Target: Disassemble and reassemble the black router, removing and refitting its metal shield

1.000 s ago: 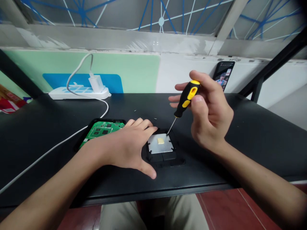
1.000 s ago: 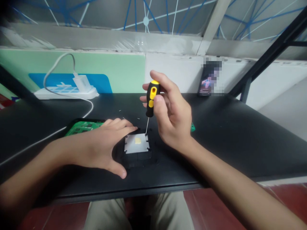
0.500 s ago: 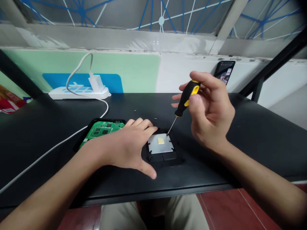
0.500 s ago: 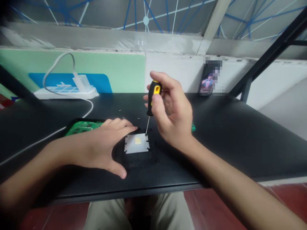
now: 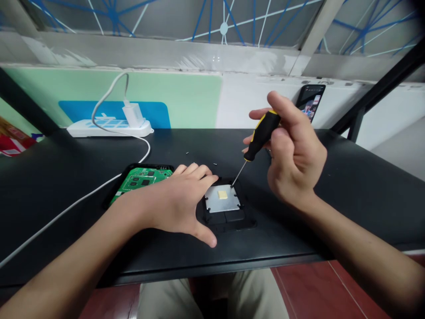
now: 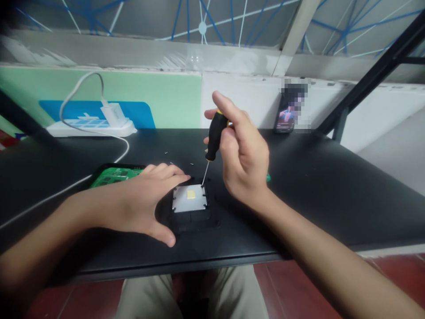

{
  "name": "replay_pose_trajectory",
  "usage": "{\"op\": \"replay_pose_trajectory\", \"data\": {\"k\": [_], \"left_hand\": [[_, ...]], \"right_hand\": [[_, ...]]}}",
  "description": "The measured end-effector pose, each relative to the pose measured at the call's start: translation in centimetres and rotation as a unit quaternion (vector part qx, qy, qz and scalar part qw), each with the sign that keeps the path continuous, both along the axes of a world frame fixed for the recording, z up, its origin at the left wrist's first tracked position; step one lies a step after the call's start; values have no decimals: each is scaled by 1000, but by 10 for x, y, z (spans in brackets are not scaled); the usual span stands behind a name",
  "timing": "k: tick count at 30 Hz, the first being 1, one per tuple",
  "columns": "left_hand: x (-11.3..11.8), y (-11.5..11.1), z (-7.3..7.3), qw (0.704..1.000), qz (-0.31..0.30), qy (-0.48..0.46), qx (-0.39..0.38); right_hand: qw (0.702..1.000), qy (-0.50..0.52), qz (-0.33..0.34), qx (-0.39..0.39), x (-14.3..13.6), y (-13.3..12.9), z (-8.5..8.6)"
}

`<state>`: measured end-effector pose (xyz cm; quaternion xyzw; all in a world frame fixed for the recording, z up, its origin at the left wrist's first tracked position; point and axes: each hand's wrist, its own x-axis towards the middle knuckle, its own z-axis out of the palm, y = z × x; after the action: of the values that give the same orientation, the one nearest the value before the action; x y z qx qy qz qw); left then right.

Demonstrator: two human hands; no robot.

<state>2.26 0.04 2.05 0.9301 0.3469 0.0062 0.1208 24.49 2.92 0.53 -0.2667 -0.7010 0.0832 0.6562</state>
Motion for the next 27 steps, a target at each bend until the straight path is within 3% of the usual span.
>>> {"op": "replay_pose_trajectory", "data": {"k": [5,10,13,22,27], "left_hand": [[1,-1,1,1000,-2,-1,3],[1,0,0,1000,-3,0,5],[2,1,0,1000,-1,4,3],[0,-1,0,1000,1,3,6],[1,-1,1,1000,-3,6,3]], "right_hand": [[1000,1,-10,21,-1,4,2],[998,25,30,-38,-1,1,2],[998,16,64,-20,0,0,3],[999,16,18,26,1,6,2],[998,16,60,-22,-1,0,1]]}}
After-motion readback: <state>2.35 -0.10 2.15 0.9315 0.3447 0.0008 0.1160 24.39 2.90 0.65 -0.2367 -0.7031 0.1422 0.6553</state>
